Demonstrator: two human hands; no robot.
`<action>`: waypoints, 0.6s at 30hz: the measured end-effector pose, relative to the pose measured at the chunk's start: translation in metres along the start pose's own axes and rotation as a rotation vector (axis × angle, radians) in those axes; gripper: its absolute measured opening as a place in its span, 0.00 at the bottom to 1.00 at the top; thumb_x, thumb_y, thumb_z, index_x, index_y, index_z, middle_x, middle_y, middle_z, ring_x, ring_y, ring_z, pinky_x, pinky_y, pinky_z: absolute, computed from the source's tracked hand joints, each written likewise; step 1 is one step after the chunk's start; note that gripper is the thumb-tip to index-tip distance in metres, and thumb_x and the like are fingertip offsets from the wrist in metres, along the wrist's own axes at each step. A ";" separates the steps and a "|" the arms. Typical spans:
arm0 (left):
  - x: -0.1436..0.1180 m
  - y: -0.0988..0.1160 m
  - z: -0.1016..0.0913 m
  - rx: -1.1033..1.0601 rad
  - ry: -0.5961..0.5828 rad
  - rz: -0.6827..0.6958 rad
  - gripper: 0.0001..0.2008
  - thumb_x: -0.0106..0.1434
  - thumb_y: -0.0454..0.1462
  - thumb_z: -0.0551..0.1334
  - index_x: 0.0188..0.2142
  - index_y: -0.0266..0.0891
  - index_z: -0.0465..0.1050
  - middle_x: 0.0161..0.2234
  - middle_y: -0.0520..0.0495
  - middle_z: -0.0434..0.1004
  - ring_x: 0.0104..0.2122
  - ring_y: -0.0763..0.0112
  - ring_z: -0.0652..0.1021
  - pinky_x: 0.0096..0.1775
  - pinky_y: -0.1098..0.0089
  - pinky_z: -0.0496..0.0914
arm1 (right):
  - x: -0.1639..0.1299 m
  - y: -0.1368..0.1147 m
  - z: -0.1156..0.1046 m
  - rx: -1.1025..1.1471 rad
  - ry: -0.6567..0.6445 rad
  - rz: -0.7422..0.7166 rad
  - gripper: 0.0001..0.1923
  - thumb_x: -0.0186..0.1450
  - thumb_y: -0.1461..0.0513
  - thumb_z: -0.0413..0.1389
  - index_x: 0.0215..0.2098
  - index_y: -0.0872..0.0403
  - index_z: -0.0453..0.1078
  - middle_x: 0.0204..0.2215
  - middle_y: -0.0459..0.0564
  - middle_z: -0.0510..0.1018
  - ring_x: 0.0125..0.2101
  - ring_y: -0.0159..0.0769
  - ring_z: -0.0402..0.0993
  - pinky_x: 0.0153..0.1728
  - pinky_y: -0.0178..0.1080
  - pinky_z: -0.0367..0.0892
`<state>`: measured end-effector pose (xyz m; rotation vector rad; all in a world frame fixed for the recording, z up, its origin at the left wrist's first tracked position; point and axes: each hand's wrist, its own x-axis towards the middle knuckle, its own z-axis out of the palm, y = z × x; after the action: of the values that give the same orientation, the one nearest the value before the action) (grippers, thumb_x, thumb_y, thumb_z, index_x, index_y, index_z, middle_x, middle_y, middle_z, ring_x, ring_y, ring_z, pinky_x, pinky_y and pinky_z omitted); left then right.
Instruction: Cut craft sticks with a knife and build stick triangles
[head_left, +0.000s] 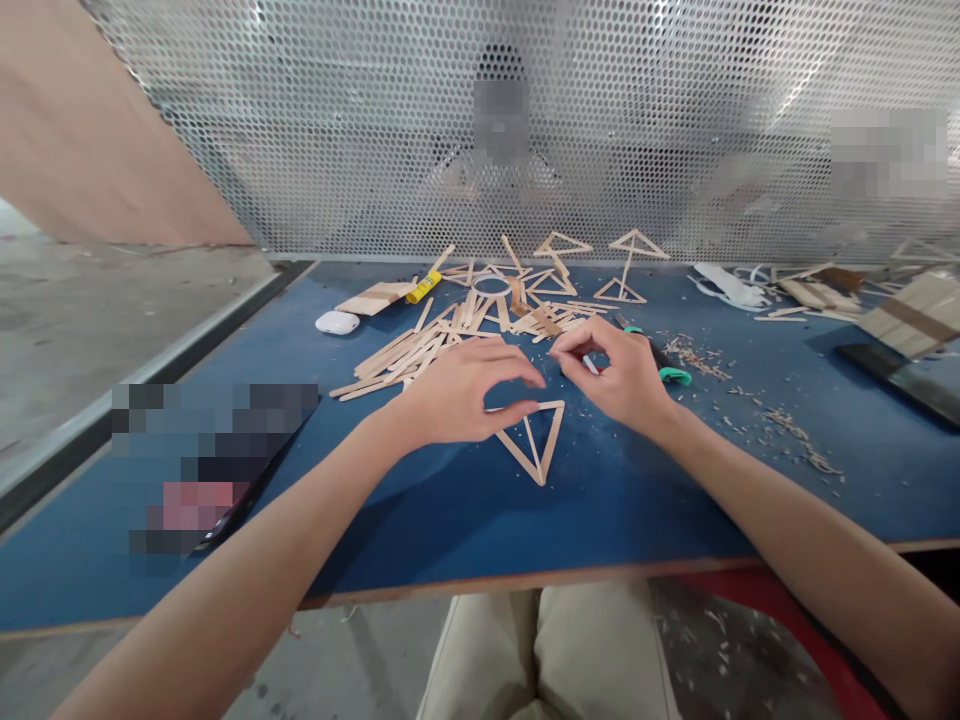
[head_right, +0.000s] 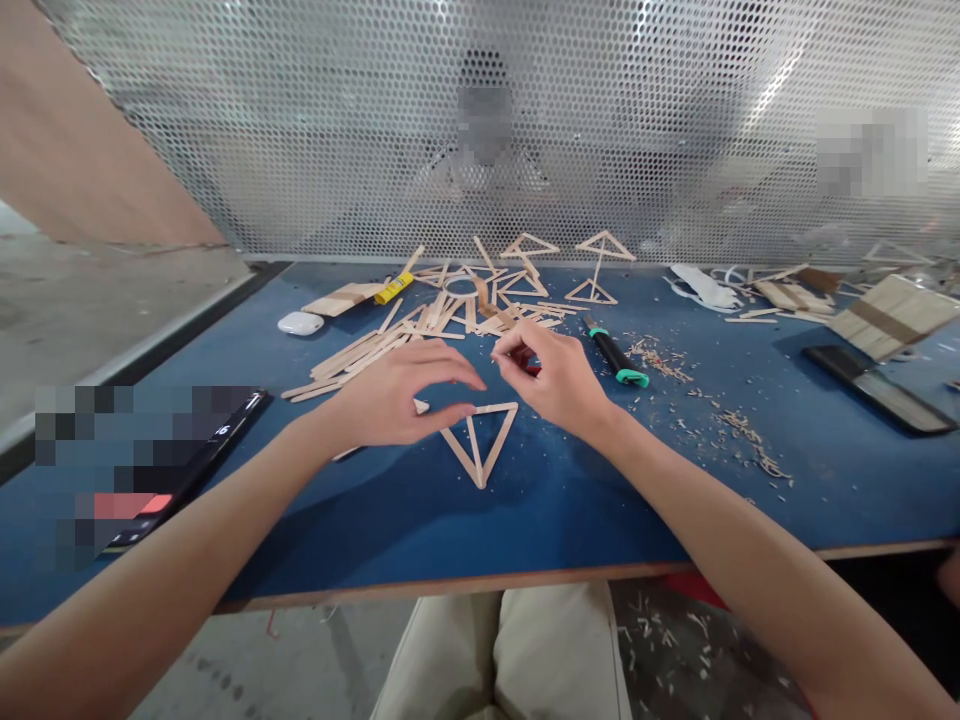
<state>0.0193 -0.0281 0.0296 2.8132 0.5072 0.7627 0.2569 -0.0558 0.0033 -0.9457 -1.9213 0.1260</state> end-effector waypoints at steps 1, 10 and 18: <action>-0.001 -0.001 0.000 0.015 -0.041 0.024 0.11 0.67 0.41 0.63 0.45 0.41 0.79 0.44 0.45 0.82 0.44 0.63 0.79 0.50 0.62 0.70 | 0.001 0.002 0.000 -0.018 -0.027 0.018 0.02 0.68 0.63 0.58 0.37 0.50 0.72 0.35 0.47 0.81 0.32 0.35 0.77 0.34 0.41 0.73; -0.005 0.002 0.004 -0.093 -0.293 0.070 0.11 0.60 0.44 0.72 0.42 0.51 0.82 0.50 0.50 0.80 0.54 0.61 0.74 0.57 0.58 0.65 | 0.001 0.015 0.001 -0.193 -0.276 0.019 0.11 0.71 0.62 0.55 0.48 0.51 0.76 0.49 0.53 0.80 0.51 0.44 0.75 0.52 0.49 0.70; -0.004 0.003 0.008 -0.138 -0.332 0.080 0.09 0.62 0.37 0.71 0.40 0.57 0.83 0.47 0.56 0.82 0.53 0.66 0.75 0.56 0.63 0.64 | 0.003 0.006 -0.008 -0.047 -0.674 -0.170 0.06 0.65 0.68 0.57 0.38 0.51 0.73 0.37 0.48 0.78 0.39 0.38 0.73 0.44 0.43 0.68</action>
<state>0.0213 -0.0335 0.0216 2.7621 0.2768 0.3168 0.2656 -0.0519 0.0073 -0.8238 -2.6238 0.3343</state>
